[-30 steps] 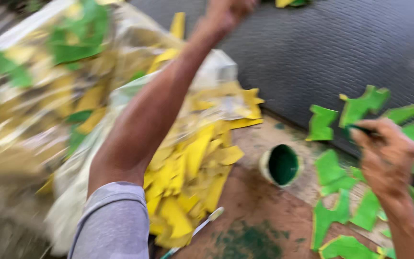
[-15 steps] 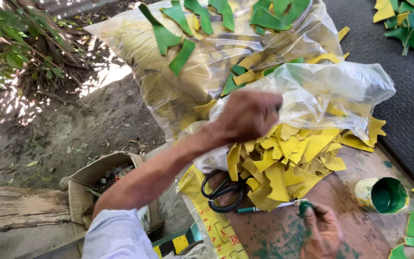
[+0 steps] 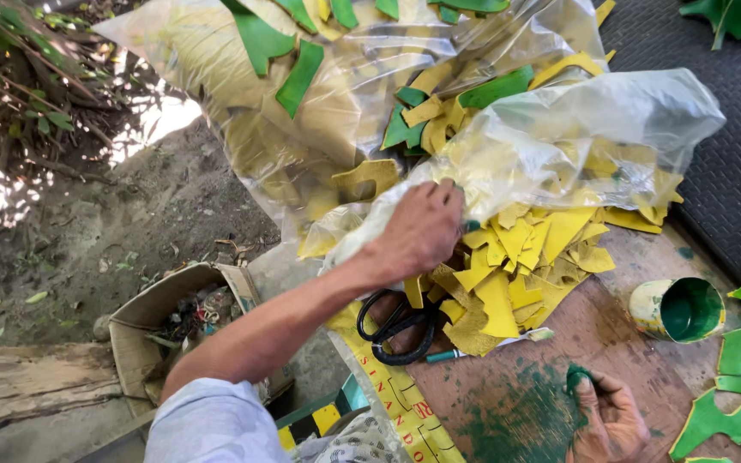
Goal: The person paints yellow sponge pieces green using a sponge applicator dipped in paint. They repeatedly pick up a yellow piece, apply green paint to its surface, and place the painted piece on a black mat. The process is repeated for multiple pieces.
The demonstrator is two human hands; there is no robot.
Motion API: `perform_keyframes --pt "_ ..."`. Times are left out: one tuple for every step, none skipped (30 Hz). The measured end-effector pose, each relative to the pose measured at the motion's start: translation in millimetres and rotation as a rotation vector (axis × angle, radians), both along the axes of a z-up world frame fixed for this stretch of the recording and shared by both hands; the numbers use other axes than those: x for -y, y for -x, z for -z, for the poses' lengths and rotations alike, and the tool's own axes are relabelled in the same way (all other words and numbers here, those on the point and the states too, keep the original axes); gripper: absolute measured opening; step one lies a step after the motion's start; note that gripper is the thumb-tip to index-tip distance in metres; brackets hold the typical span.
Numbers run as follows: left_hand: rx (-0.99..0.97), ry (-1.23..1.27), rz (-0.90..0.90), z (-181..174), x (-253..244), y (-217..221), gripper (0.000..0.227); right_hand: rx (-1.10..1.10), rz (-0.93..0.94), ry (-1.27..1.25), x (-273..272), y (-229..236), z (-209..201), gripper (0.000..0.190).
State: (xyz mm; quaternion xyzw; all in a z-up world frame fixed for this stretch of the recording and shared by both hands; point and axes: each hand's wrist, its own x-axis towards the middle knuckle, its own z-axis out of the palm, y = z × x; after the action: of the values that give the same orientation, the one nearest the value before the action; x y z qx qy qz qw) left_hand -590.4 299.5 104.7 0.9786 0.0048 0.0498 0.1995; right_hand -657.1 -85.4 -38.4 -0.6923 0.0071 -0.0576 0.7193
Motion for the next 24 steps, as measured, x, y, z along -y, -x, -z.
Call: perform_keyframes --pt "0.098 -0.023 0.009 2 6 11 0.028 -0.012 -0.006 -0.016 -3 0 -3 0.016" --pt "0.197 -0.047 0.017 3 8 17 0.025 -0.023 -0.012 -0.032 -7 0 -6 0.016" --pt "0.209 -0.038 0.043 3 6 21 0.027 -0.032 -0.038 -0.048 -10 -2 -9 0.016" --pt "0.221 -0.028 0.069 2 3 23 0.029 -0.04 -0.064 -0.063 -11 -3 -13 0.016" --pt "0.235 -0.026 0.097 -1 -2 23 0.031 -0.045 -0.089 -0.085 -16 -6 -15 0.017" --pt "0.116 0.047 0.088 -6 -5 22 0.024 -0.059 -0.095 -0.092 -20 -7 -18 0.019" --pt "-0.002 0.119 0.088 -12 -7 16 0.022 -0.071 -0.094 -0.1 -23 -7 -21 0.02" --pt "-0.12 0.191 0.087 -18 -10 9 0.024 -0.083 -0.092 -0.109 -25 -6 -24 0.022" --pt "-0.074 0.27 0.056 -24 -15 0 0.018 -0.078 -0.094 -0.104 -25 -5 -27 0.022" --pt "-0.029 0.35 0.025 -29 -21 -10 0.021 -0.073 -0.095 -0.1 -25 -5 -29 0.022" --pt "0.01 0.432 -0.006 -33 -28 -20 0.029 -0.073 -0.095 -0.093 -24 -2 -30 0.022" --pt "0.113 0.356 -0.051 -37 -35 -35 0.022 -0.071 -0.087 -0.083 -23 -1 -30 0.023" --pt "0.213 0.285 -0.105 -37 -44 -50 0.02 -0.073 -0.086 -0.067 -19 0 -31 0.024" --pt "0.325 0.167 -0.095 -35 -50 -66 0.016 -0.076 -0.084 -0.052 -16 3 -30 0.024" --pt "0.44 0.042 -0.087 -33 -58 -86 0.012 -0.079 -0.072 -0.03 -13 3 -29 0.024" --pt "0.407 -0.001 -0.107 -29 -65 -107 0.013 -0.081 -0.06 -0.009 -10 4 -28 0.023" --pt "0.375 -0.046 -0.123 -22 -69 -127 0.014 -0.083 -0.045 0.01 -7 5 -27 0.023" --pt "0.343 -0.091 -0.14 -12 -73 -140 0.015 -0.092 -0.054 0.011 -2 6 -27 0.024" --pt "0.336 -0.134 -0.123 1 -76 -147 0.016 -0.101 -0.06 0.011 2 6 -27 0.024" --pt "0.329 -0.177 -0.106 12 -80 -151 0.018 -0.111 -0.066 0.012 6 6 -26 0.025" --pt "0.319 -0.219 -0.088 19 -82 -154 0.022 -0.118 -0.058 0.031 9 8 -26 0.024" --pt "0.247 -0.267 -0.098 24 -82 -156 0.025 -0.126 -0.05 0.05 12 9 -25 0.024" --pt "0.175 -0.313 -0.11 27 -80 -157 0.029 -0.133 -0.045 0.071 15 9 -25 0.024" --pt "0.103 -0.359 -0.123 28 -78 -158 0.033 -0.124 -0.044 0.06 16 10 -23 0.025"
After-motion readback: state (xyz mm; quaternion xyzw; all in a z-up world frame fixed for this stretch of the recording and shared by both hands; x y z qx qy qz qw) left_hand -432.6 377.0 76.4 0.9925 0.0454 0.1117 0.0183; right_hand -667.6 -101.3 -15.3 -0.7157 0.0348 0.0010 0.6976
